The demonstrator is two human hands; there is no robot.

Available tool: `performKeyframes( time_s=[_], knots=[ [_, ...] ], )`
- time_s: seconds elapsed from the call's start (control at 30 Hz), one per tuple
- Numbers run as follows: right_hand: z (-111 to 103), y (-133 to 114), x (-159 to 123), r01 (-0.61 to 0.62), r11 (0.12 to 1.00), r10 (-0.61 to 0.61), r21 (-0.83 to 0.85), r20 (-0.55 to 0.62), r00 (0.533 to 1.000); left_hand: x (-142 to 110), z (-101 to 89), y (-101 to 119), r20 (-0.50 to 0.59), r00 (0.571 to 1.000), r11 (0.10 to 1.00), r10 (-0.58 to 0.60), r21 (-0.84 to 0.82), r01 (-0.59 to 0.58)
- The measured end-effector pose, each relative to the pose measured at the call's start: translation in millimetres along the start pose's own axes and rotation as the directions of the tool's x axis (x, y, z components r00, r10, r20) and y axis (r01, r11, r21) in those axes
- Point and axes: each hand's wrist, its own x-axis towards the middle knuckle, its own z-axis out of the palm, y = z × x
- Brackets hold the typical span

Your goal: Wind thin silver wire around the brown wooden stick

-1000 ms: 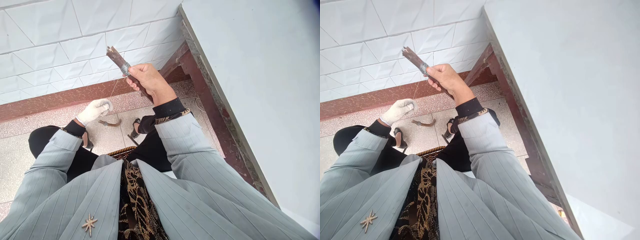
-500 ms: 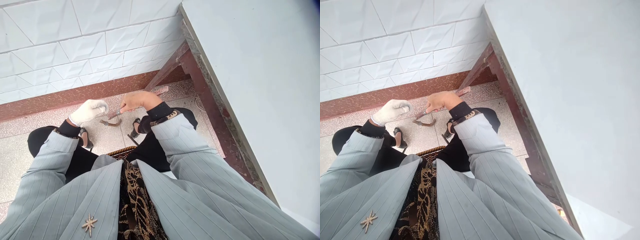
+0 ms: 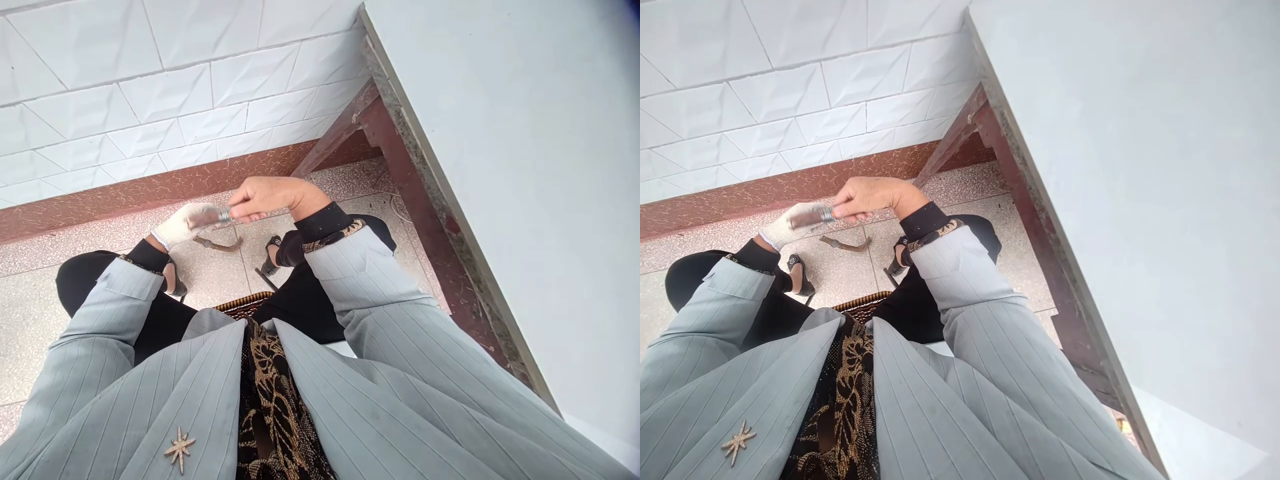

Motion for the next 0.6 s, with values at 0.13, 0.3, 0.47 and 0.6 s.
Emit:
performKeyframes(
  time_s=[0.13, 0.3, 0.47, 0.6],
  knots=[
    [-3, 4, 0, 0.073, 0.947, 0.105, 0.314, -0.515, 0.851, 0, 8.6, 0, 0.040, 0.999, 0.992, 0.019, -0.125, -0.013],
    [-4, 13, 9, -0.150, 0.956, 0.281, 0.251, -0.643, 0.712, -8, 8.0, 13, 0.179, 0.978, 0.991, 0.109, 0.063, -0.122],
    [-3, 21, 16, -0.425, 0.872, 0.278, -0.244, -0.467, 0.839, -19, -8.0, 26, 0.111, 0.981, 0.975, 0.159, 0.137, -0.174],
    [0, 12, 12, -0.315, 0.905, 0.327, -0.286, -0.007, 0.945, -21, -21.8, 24, -0.097, 0.975, 0.972, 0.198, 0.147, -0.182]
  ],
)
